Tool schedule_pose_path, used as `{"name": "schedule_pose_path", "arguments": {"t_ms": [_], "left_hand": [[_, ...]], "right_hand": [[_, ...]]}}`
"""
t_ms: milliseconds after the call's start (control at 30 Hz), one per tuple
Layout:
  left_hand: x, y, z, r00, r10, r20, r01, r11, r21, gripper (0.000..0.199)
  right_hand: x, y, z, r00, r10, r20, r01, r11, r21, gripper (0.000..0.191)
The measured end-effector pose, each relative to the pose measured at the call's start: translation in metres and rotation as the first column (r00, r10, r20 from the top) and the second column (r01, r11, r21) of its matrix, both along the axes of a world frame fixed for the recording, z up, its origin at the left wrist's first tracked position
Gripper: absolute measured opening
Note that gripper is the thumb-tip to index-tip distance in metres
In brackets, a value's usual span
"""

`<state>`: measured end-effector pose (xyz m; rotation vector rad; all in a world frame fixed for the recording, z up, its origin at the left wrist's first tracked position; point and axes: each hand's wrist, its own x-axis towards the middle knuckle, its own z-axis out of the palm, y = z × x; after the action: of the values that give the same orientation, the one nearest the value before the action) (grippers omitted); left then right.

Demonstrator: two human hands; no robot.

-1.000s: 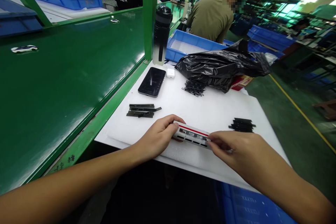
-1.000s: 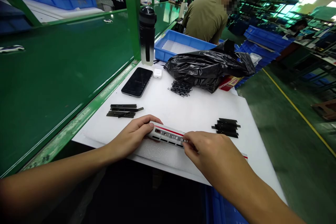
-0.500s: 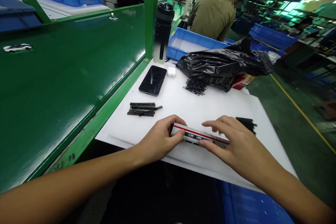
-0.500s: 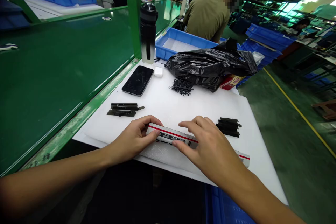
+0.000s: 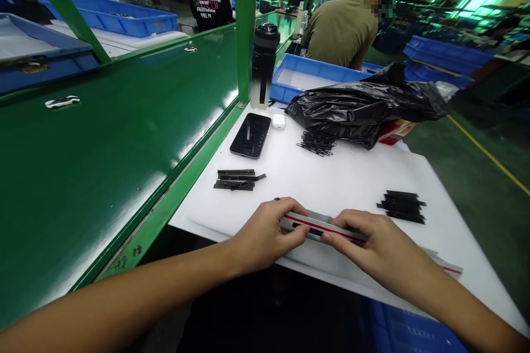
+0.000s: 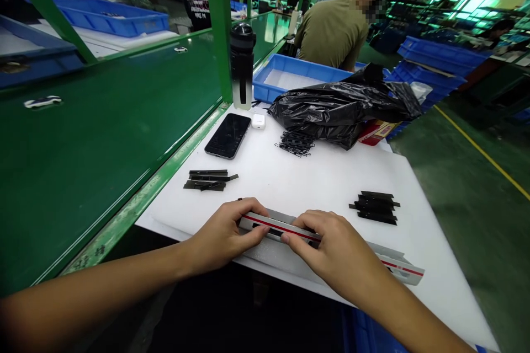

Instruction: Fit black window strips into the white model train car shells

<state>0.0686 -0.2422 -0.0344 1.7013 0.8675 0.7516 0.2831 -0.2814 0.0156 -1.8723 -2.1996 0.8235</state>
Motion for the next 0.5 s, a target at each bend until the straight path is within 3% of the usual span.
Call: {"name": "schedule_pose_path", "arguments": {"t_ms": [233,367,500], "left_hand": [[0.001,-0.001,0.0,0.999,0.011,-0.034,-0.009,0.999,0.047,0.01],[0.001,-0.002,0.0,0.999,0.001,-0.035,0.001,0.999,0.045,0.01],[0.0,-0.001,0.001,0.999,-0.015,-0.038,0.018,0.997,0.079,0.01]], "right_hand": [[-0.001,-0.002,-0.003,0.999,0.032,-0.001,-0.031,0.994,0.103,0.027],[-0.007,-0.002,-0.007,0.998,0.02,0.057,-0.033,0.973,0.226,0.036],[-0.009,-0.001,-0.008,0.998,0.013,0.068,-0.029,0.972,0.233,0.041]]}}
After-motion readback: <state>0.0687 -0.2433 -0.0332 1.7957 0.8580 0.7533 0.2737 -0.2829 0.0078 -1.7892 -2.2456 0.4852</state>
